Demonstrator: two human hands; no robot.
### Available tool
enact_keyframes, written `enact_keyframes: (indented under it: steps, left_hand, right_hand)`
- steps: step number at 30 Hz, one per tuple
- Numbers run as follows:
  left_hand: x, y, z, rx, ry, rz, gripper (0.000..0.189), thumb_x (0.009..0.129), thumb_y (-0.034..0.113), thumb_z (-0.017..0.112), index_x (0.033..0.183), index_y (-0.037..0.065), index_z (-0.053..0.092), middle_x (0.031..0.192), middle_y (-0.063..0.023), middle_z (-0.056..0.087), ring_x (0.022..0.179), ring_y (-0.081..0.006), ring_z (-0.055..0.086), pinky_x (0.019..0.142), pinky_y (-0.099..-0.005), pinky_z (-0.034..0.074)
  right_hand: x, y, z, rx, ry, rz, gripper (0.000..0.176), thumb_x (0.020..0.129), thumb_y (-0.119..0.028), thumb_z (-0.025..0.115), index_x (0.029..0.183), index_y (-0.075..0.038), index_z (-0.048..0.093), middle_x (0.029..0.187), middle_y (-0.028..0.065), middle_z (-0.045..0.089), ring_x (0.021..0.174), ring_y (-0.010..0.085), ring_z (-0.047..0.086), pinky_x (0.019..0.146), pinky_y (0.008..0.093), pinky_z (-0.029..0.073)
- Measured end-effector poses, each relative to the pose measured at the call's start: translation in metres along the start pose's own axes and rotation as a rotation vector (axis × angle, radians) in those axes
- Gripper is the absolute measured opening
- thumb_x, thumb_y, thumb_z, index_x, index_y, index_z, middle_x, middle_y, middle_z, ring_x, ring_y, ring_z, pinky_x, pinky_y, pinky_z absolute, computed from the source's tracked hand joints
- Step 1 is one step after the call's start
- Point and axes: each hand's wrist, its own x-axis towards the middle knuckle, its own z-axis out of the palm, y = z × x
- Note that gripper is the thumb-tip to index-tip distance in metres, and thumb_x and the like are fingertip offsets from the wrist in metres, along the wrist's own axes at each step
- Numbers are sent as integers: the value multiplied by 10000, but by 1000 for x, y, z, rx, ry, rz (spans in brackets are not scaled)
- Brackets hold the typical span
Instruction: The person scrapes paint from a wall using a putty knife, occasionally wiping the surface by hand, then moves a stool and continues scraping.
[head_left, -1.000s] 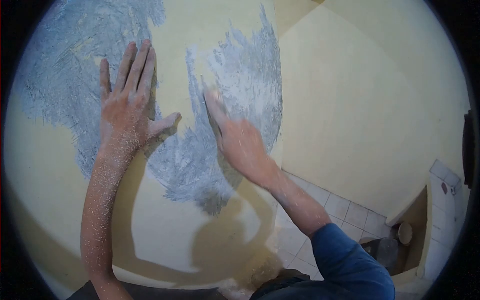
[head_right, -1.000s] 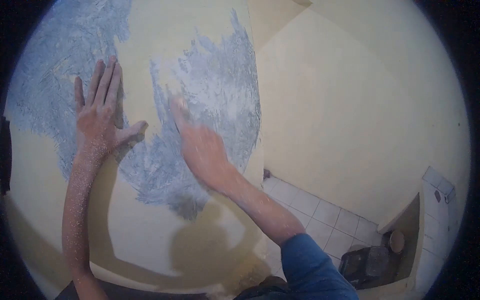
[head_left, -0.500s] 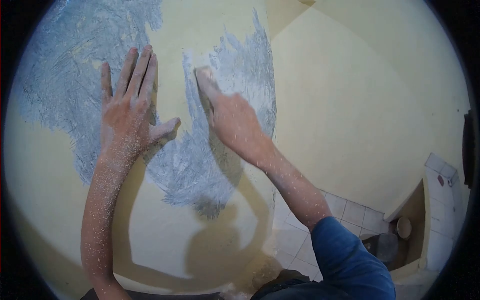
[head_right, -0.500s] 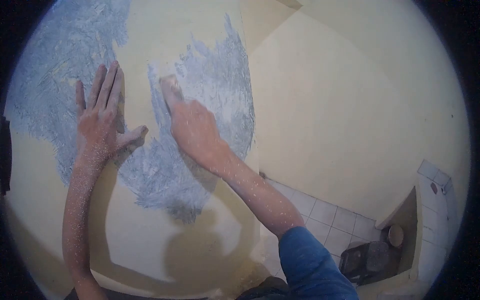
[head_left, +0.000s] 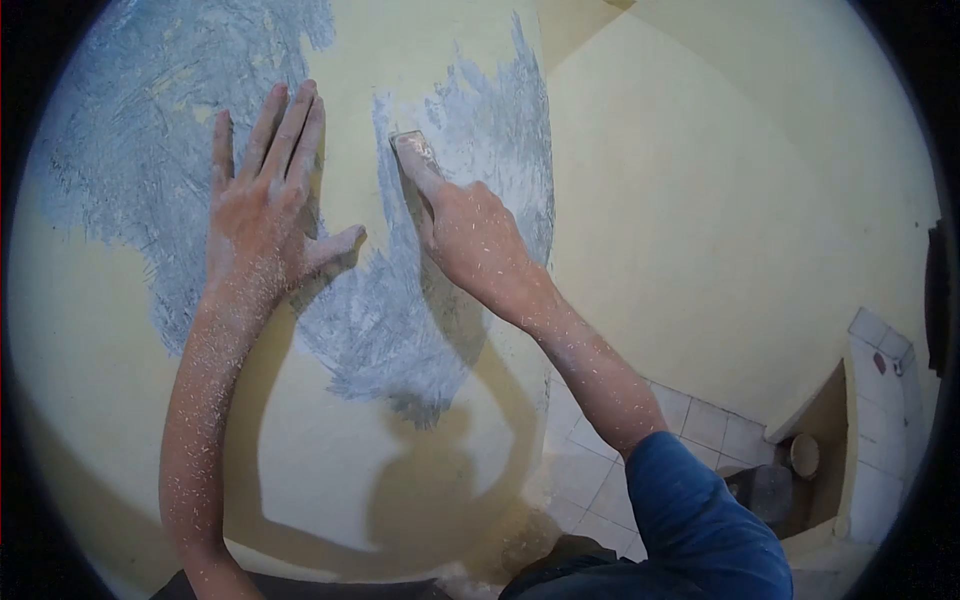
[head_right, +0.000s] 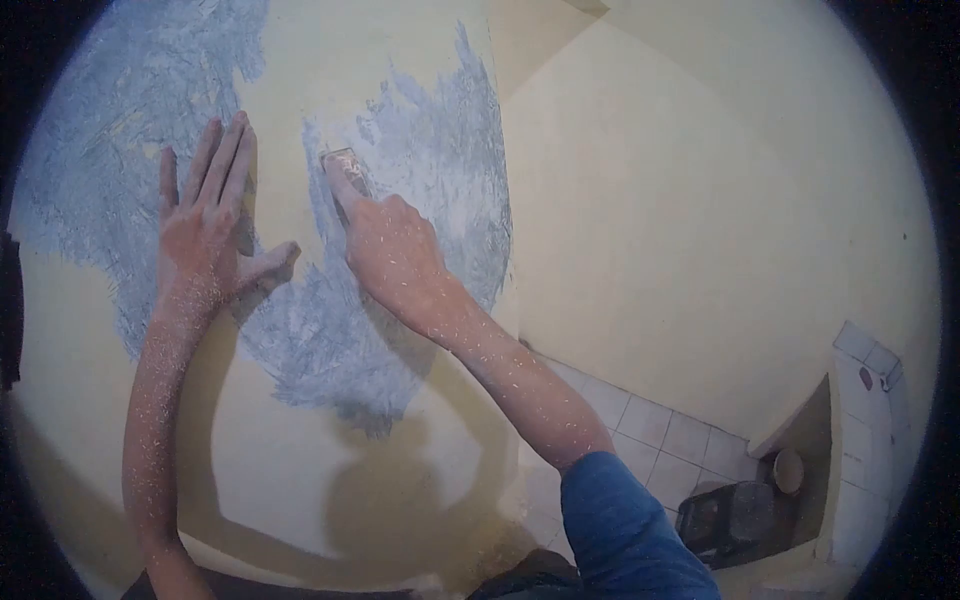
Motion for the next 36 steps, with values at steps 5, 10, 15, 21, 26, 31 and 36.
enact_keyframes:
  steps: [5,10,15,21,26,31,36]
  left_hand:
    - [0,2,-3,34,-29,-4,1196,632,647,776,1565,99,265,1629,-34,243,1522,-206,173,1257,-542,67]
    - [1,4,-4,18,-34,-16,1184,641,635,782,1563,99,268,1630,-34,245,1521,-207,176,1259,-532,69]
    - [1,4,-4,11,-23,-9,1198,617,629,787,1561,96,278,1630,-32,248,1520,-200,181,1262,-523,66]
    - [-7,-1,-7,-1,-28,-8,1213,604,639,780,1562,90,277,1627,-35,257,1521,-203,179,1261,-525,62]
    - [1,10,0,-8,-25,-15,1209,611,640,777,1558,76,281,1628,-48,255,1523,-215,175,1259,-528,54]
    - [9,15,1,-10,-54,-2,1199,619,632,781,1553,66,286,1631,-61,240,1527,-230,160,1252,-552,52]
    - [3,21,4,-11,-52,13,1179,635,629,778,1548,58,299,1628,-71,249,1523,-237,172,1243,-570,66]
  right_hand:
    - [-8,4,11,80,39,-23,621,899,-31,488,1506,-102,379,1003,334,645,815,488,651,808,519,532]
    - [-6,7,16,7,113,-120,671,824,40,454,1484,-61,389,772,328,636,767,501,652,724,570,525]
    - [19,-2,-15,87,78,-29,646,850,13,458,1484,-77,379,766,318,634,751,490,651,703,560,520]
    - [-19,21,14,28,-18,41,599,910,-53,467,1496,-139,378,765,316,628,711,483,635,690,556,505]
    - [-13,23,8,71,51,8,625,930,-78,485,1532,-160,336,727,299,621,690,475,630,683,548,510]
    - [6,17,-3,71,-7,30,625,925,-58,470,1529,-160,346,731,306,622,687,479,627,679,555,501]
    - [-27,28,13,76,-100,39,721,833,46,456,1527,-109,337,687,289,613,704,472,648,680,547,525]
